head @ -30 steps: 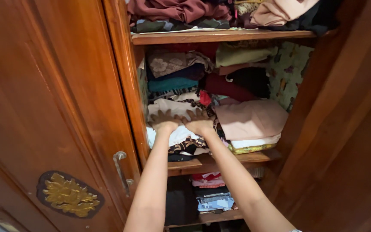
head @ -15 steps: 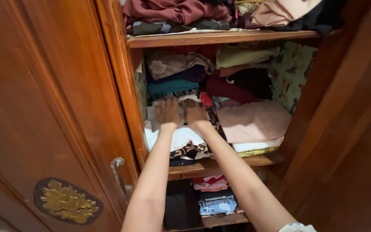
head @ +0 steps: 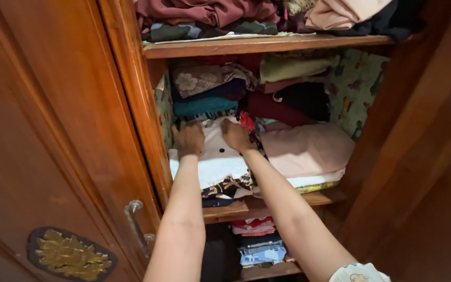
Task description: The person picks up a white shirt and a lace garment from a bed and places them onto a shelf inside a wooden wardrobe.
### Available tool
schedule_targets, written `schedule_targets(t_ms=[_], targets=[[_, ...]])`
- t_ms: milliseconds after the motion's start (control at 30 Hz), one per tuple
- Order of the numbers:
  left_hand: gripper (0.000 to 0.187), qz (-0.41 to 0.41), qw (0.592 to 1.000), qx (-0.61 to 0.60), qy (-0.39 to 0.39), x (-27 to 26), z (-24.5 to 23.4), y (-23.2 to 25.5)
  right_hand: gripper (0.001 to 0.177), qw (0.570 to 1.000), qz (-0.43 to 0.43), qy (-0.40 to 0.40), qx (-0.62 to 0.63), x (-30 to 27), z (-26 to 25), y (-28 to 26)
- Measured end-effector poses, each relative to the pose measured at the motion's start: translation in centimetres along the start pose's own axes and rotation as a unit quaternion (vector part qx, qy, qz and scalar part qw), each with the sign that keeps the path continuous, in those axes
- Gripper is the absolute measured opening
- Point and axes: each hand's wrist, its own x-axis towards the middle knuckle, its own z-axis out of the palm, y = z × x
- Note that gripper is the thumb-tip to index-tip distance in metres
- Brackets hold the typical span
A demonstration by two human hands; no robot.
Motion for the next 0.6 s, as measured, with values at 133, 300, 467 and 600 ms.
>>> schedule_targets(t_ms=[133, 300, 467, 600], targets=[[0.038, -0.04, 0.996, 0.013, -0.082, 1.3, 2.0, -0.4, 0.046, 0.996, -0.006, -0.038, -0.086, 2.2, 2.7, 2.4], [0.044, -0.04, 0.996, 0.052, 0.053, 2.6, 5.5, -0.7, 0.05, 0.987, 0.075, -0.108, -0.091, 0.7, 0.5, 0.3], [0.056, -0.09, 0.994, 0.05, 0.04, 1.7, 0.8, 2.4, 0.049, 0.992, 0.02, -0.007, -0.128, -0.4, 0.0, -0.1], [0.067, -0.101, 0.99, 0.028, -0.096, -1.5, -6.3, 4.3, 0.039, 0.989, 0.014, 0.03, -0.144, -1.5, 0.4, 1.2]])
